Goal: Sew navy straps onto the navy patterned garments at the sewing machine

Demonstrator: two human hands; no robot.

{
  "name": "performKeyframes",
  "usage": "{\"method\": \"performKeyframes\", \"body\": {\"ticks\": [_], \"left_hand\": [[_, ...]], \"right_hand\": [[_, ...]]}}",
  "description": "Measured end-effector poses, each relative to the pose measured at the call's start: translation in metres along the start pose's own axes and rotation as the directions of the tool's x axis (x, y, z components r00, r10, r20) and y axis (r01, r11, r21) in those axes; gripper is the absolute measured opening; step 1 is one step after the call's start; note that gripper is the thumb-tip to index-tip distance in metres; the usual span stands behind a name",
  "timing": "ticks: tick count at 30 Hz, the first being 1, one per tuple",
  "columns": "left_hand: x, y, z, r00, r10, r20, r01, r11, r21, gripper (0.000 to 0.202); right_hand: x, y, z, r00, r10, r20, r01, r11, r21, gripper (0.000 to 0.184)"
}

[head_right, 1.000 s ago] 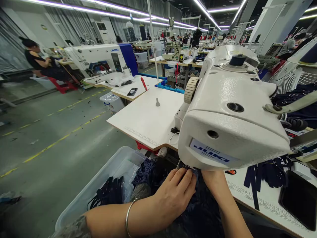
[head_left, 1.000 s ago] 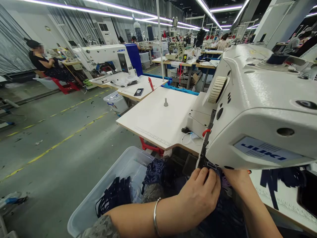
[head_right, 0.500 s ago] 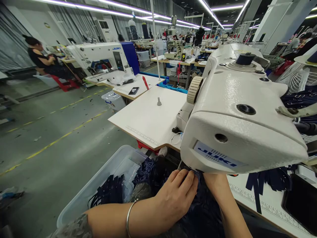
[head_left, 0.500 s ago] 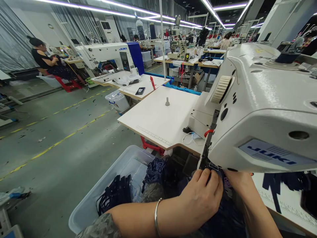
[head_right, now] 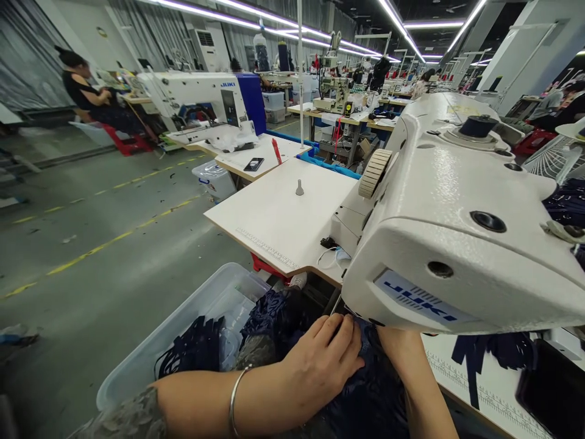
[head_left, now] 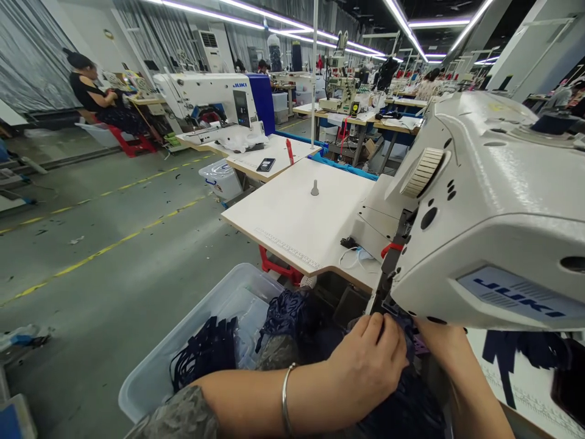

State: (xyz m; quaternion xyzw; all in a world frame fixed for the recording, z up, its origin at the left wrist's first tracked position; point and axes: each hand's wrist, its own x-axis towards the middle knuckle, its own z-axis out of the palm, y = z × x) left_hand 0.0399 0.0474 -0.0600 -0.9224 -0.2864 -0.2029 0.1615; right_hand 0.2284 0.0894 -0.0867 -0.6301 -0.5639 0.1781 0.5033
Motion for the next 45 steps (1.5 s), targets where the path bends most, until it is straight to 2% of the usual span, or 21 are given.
{"method": "performKeyframes", "body": {"ticks": [7,13,19,35,41,45], "left_hand": [[0.0,-0.006,-0.006,1.0,0.024,0.007,-0.024,0.999,-0.033,0.037],[-0.003,-0.003,-0.003,0.999,0.035,0.021,-0.033,0.996,-0.087,0.033],[-0.003,-0.002,0.0,0.999,0.045,0.028,-0.043,0.995,-0.088,0.032],[0.005,-0.004,0.001,1.0,0.008,0.011,-0.006,0.987,-0.162,0.038],[0.005,-0.004,0.003,1.0,0.005,0.007,-0.004,0.988,-0.152,0.038],[0.002,-0.008,0.002,1.0,0.009,-0.003,-0.01,0.982,-0.186,0.035]], "right_hand": [[0.0,0.004,-0.001,0.998,-0.035,0.045,0.036,0.999,-0.025,0.032],[-0.002,0.004,-0.001,0.998,-0.035,0.053,0.037,0.999,-0.038,0.031],[-0.004,0.007,0.001,0.998,-0.024,0.054,0.027,0.998,-0.06,0.036],[-0.002,0.013,0.006,0.998,0.044,0.041,-0.041,0.996,-0.085,0.029],[-0.001,0.007,0.006,0.997,0.07,0.043,-0.068,0.997,-0.047,0.031],[-0.019,-0.002,-0.003,0.993,0.104,0.049,-0.103,0.995,-0.009,0.033]]}}
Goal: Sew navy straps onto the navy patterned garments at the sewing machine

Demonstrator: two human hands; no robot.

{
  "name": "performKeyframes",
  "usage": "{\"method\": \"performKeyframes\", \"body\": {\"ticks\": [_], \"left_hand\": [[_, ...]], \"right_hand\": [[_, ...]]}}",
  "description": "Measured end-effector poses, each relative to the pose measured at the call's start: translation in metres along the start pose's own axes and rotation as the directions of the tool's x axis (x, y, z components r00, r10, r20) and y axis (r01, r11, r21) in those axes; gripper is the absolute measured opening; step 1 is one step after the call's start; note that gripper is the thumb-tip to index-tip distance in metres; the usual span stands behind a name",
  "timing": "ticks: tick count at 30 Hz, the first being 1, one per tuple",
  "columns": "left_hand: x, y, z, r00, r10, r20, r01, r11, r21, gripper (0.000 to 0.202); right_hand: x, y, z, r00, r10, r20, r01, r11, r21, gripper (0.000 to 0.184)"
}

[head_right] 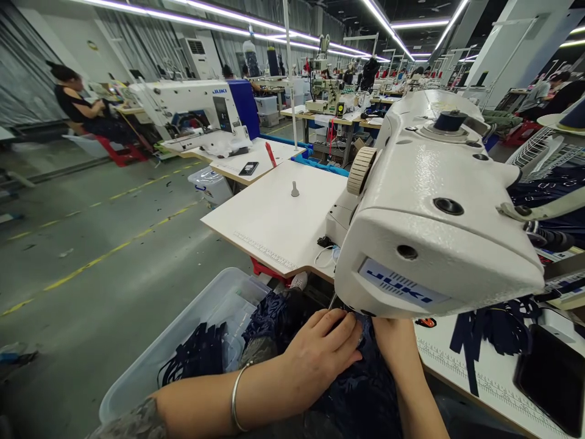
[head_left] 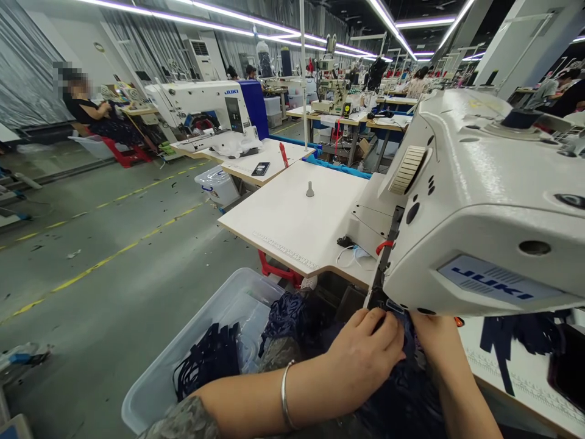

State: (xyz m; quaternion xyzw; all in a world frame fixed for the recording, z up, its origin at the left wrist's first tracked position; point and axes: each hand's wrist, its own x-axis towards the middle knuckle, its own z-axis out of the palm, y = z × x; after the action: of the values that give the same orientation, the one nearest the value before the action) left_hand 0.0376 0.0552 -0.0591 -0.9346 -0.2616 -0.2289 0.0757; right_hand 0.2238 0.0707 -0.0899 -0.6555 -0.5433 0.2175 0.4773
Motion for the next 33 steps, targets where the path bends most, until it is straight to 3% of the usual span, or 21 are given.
{"method": "performKeyframes", "body": {"ticks": [3,6,8,11,14,16,19,23,26,30,33], "left_hand": [[-0.006,-0.004,-0.004,0.996,0.087,0.007,-0.086,0.995,-0.045,0.03],[-0.013,-0.006,-0.005,0.986,0.163,0.023,-0.158,0.978,-0.134,0.034],[-0.018,-0.004,-0.003,0.996,0.093,-0.008,-0.093,0.969,-0.231,0.036],[-0.023,-0.001,-0.002,0.991,-0.123,-0.049,0.094,0.914,-0.395,0.044],[-0.026,0.001,-0.006,0.985,-0.171,0.025,0.159,0.837,-0.523,0.032],[-0.026,0.001,-0.011,0.982,-0.164,0.09,0.185,0.785,-0.591,0.031],[-0.026,0.002,-0.016,0.958,-0.197,0.208,0.286,0.636,-0.717,0.049],[-0.025,0.002,-0.017,0.882,-0.17,0.44,0.471,0.354,-0.808,0.039],[-0.023,0.004,-0.015,0.823,-0.143,0.549,0.568,0.205,-0.798,0.031],[-0.023,0.007,-0.012,0.803,-0.135,0.58,0.596,0.161,-0.787,0.032],[-0.024,0.008,-0.01,0.8,-0.146,0.582,0.6,0.171,-0.781,0.032]], "right_hand": [[-0.027,-0.006,-0.003,0.989,0.143,-0.034,-0.14,0.986,0.089,0.037],[-0.055,-0.014,-0.004,0.943,0.333,0.016,-0.324,0.903,0.281,0.035],[-0.069,-0.021,-0.007,0.89,0.443,0.107,-0.443,0.784,0.434,0.031],[-0.081,-0.031,-0.019,0.82,0.519,0.242,-0.552,0.604,0.574,0.028],[-0.084,-0.04,-0.032,0.786,0.526,0.324,-0.6,0.526,0.603,0.024],[-0.085,-0.045,-0.037,0.785,0.529,0.323,-0.602,0.527,0.599,0.022],[-0.087,-0.053,-0.038,0.791,0.525,0.314,-0.596,0.545,0.59,0.022],[-0.089,-0.055,-0.038,0.782,0.546,0.3,-0.595,0.512,0.62,0.023],[-0.09,-0.051,-0.041,0.783,0.545,0.301,-0.607,0.56,0.564,0.022],[-0.092,-0.042,-0.045,0.795,0.527,0.301,-0.597,0.591,0.543,0.025],[-0.092,-0.04,-0.043,0.778,0.555,0.296,-0.603,0.525,0.601,0.024]]}}
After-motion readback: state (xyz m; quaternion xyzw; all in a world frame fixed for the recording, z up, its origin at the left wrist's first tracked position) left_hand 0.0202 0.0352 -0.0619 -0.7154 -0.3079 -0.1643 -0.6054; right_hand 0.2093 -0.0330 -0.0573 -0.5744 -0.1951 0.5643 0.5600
